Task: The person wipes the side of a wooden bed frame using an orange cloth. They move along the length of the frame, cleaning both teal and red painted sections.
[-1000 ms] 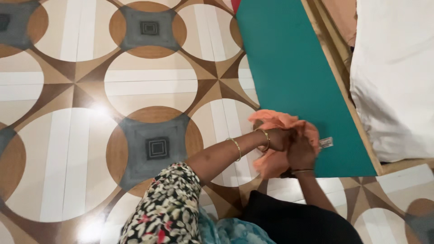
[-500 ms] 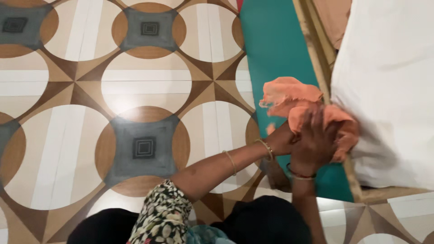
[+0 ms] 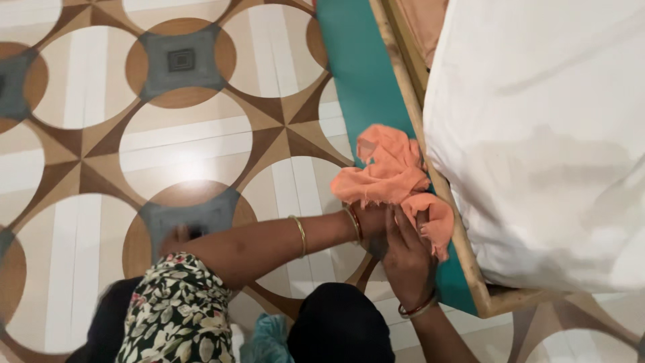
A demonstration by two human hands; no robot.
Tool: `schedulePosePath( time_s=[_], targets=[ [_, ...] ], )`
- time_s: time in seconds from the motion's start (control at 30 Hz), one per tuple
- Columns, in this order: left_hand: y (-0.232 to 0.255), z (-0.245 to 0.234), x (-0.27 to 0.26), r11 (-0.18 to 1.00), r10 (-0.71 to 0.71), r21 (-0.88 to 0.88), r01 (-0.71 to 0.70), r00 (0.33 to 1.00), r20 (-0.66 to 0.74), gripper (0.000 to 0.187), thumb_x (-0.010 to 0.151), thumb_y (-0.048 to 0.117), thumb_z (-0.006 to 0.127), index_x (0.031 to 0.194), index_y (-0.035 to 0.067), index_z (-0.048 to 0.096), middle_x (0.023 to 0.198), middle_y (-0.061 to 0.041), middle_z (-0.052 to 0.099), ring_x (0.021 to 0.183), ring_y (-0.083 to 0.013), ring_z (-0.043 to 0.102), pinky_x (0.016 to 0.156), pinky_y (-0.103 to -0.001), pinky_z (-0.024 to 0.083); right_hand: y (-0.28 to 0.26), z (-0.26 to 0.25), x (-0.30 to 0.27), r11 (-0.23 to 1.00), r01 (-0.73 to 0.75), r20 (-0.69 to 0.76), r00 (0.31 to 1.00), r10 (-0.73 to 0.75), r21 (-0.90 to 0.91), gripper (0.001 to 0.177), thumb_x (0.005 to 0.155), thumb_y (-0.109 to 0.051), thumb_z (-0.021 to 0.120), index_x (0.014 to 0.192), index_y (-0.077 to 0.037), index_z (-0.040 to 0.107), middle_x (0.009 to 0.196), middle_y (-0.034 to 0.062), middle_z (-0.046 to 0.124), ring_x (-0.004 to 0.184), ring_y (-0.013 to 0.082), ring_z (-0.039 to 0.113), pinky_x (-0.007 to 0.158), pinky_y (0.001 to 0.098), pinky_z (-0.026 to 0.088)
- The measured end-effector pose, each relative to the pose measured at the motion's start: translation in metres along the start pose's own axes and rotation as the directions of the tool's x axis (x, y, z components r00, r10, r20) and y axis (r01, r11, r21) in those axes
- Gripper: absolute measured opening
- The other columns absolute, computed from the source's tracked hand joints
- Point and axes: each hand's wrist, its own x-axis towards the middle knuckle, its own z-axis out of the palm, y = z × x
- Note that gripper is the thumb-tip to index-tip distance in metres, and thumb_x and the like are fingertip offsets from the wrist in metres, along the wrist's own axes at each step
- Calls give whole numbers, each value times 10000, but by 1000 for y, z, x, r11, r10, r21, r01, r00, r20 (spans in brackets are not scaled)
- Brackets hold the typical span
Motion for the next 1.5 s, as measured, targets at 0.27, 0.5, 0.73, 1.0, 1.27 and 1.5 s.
schedulePosePath(
  time_s=[0.27, 0.5, 0.73, 1.0, 1.27, 1.5],
  targets=[
    [-50, -42, 52, 996, 83, -19, -84, 995, -54, 280, 996, 230, 576, 1231, 79, 580, 1228, -134, 577, 1160, -286, 549, 1037, -430, 459, -5, 31, 64, 982, -57, -85, 995, 42, -181, 306, 891, -25, 648, 1187, -16, 724, 1261, 142, 706, 1308, 438, 599, 1083, 462, 489],
    [-64, -116, 92, 984, 162, 97, -150, 978, -133, 205, 1009, 188, 569, 1174, 66, 567, 1146, -134, 553, 1091, -276, 532, 1001, -434, 461, -14, 27, 84, 921, -52, -53, 998, 34, -385, 308, 926, -77, 678, 1223, -56, 758, 1223, 89, 722, 1273, 367, 633, 1008, 432, 538],
    [-71, -168, 91, 934, 346, 87, -347, 938, 25, 138, 1031, 158, 561, 1127, 61, 583, 1105, -125, 548, 1062, -266, 532, 983, -426, 466, -7, 48, 90, 740, -38, 21, 997, 69, -671, 349, 993, -131, 630, 1327, -164, 723, 1336, -5, 686, 1277, 219, 636, 901, 328, 557],
    [-126, -158, 76, 895, 433, 16, -446, 876, 212, 167, 1011, 169, 572, 1136, 60, 590, 1116, -131, 558, 1077, -279, 536, 991, -438, 457, 86, 121, 37, 259, 487, 518, 853, 64, -834, 604, 1007, -239, 445, 1599, -324, 363, 1651, -89, 349, 1433, 42, 514, 1094, 224, 503],
    [-186, -109, 19, 937, 294, 44, -346, 850, 438, 196, 991, 180, 583, 1144, 59, 597, 1127, -136, 567, 1092, -291, 540, 1000, -449, 448, 124, 268, -35, 295, 473, 543, 805, 240, -830, 645, 1148, -241, 372, 1756, -258, 158, 1748, -18, 253, 1454, 78, 384, 1041, 248, 389],
    [-187, -109, 20, 946, 287, -16, -323, 815, 503, 222, 974, 189, 592, 1152, 58, 603, 1137, -142, 576, 1105, -302, 543, 1008, -459, 441, 77, 251, 30, 808, -51, 721, 421, 551, -587, 624, 1023, -385, 512, 1571, -159, 315, 1512, 56, 495, 1302, 195, 567, 982, 329, 502]
  ],
)
